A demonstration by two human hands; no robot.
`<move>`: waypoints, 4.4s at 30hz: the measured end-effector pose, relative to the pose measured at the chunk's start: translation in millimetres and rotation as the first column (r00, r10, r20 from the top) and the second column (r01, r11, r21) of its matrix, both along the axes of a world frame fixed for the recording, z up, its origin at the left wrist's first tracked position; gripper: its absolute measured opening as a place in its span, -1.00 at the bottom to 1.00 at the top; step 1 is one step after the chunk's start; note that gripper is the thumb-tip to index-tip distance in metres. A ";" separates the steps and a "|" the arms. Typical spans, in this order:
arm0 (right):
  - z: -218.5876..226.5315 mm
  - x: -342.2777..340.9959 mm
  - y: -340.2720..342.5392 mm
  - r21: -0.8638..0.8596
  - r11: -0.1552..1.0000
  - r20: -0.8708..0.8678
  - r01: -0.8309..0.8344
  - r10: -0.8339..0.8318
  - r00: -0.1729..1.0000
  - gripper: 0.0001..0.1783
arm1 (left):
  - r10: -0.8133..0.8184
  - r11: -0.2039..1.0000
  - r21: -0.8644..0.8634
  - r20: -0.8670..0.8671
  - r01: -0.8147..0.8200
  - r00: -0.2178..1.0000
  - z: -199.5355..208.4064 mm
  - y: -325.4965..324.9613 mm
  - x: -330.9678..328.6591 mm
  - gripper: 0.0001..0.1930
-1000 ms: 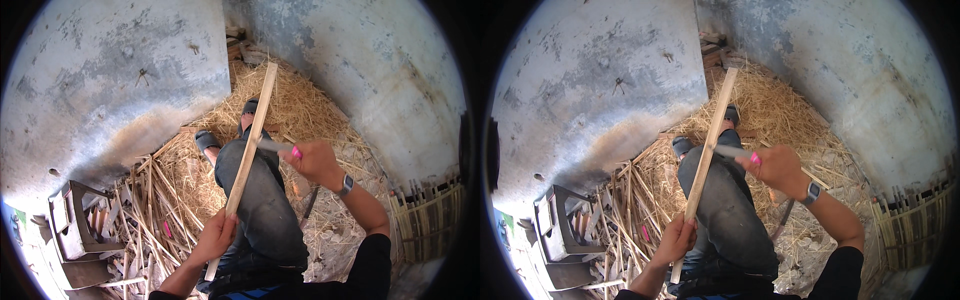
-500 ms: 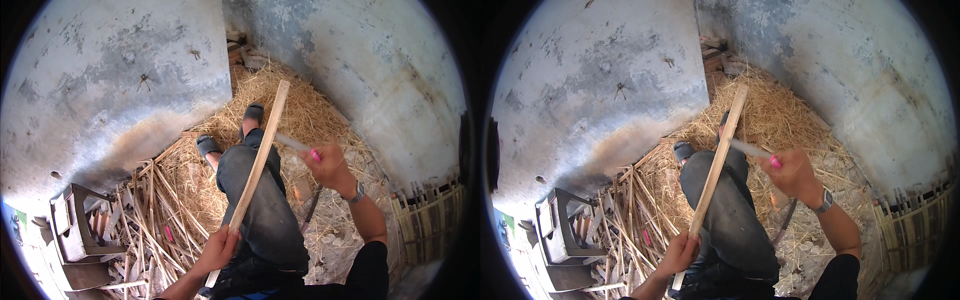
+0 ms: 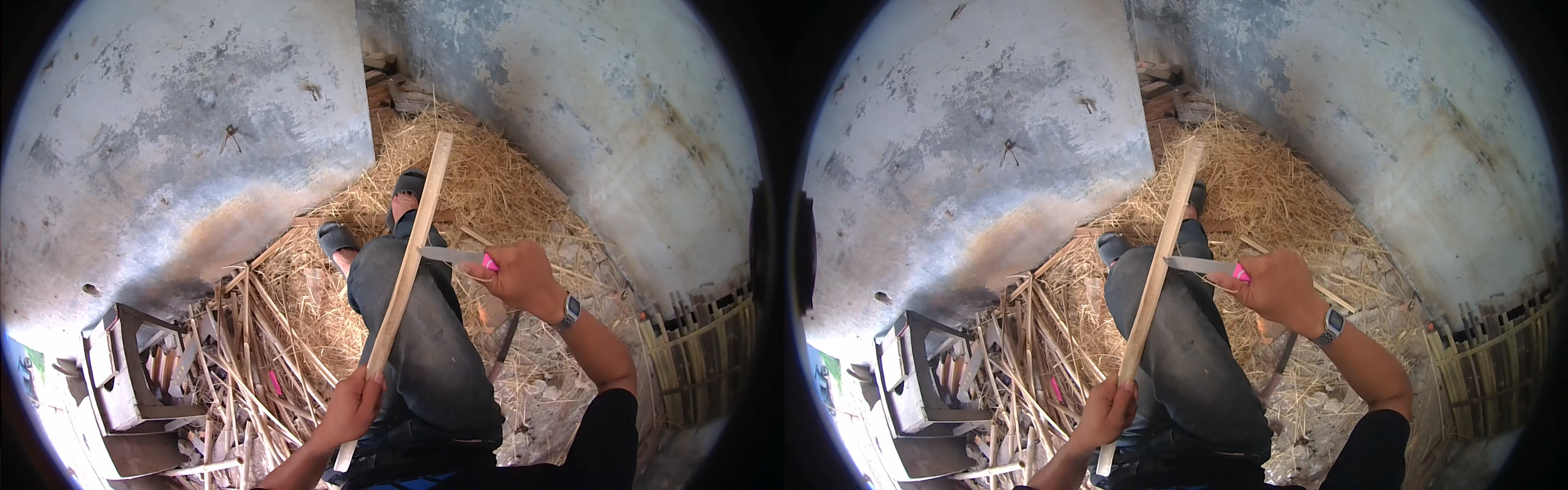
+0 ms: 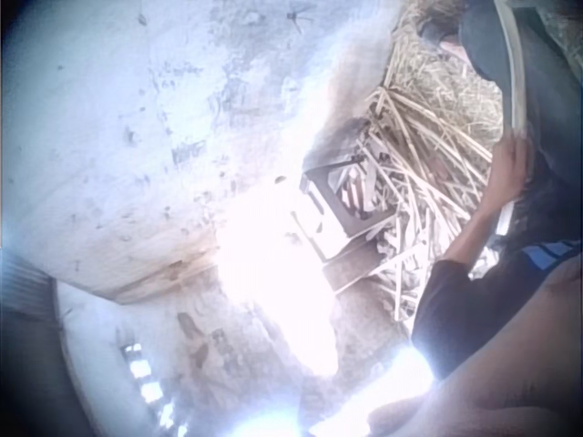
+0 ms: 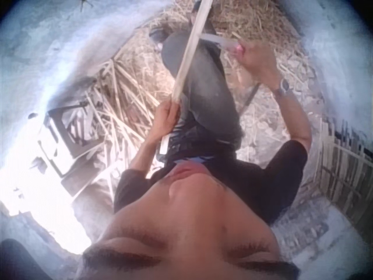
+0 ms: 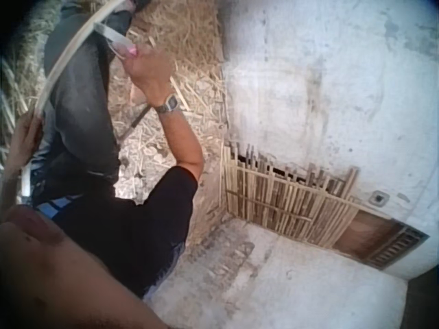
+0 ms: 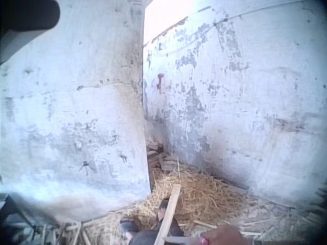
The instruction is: The person shaves and smooths long bamboo strips using a knife.
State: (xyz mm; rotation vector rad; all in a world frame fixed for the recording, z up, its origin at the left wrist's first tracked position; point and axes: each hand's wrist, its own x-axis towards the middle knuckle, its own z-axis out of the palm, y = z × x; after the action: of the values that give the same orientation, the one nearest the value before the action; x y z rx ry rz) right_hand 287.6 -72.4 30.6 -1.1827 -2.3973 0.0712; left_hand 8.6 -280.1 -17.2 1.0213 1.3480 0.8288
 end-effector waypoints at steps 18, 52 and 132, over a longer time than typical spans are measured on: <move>0.8 1.8 -12.3 -0.143 0.985 -0.094 -0.101 0.088 0.992 -0.32 | -0.075 0.997 0.021 -0.022 0.076 0.997 -17.0 -13.3 -4.0 -0.71; 14.1 -41.1 97.9 0.085 0.994 -0.222 -0.070 0.087 0.971 -0.30 | 0.098 0.991 -0.106 0.181 -0.079 0.979 -6.9 -5.5 13.7 -0.73; -2.1 -39.9 49.6 -0.204 0.975 -0.172 -0.091 0.055 0.983 -0.22 | 0.230 0.826 -0.228 0.971 0.515 0.062 -33.4 10.6 -16.9 -0.57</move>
State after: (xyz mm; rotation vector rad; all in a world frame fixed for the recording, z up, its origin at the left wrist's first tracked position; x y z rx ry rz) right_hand 247.8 -22.8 28.5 -1.1305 -2.3283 0.4411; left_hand -8.3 -269.5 -50.6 -0.0931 0.0894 0.6425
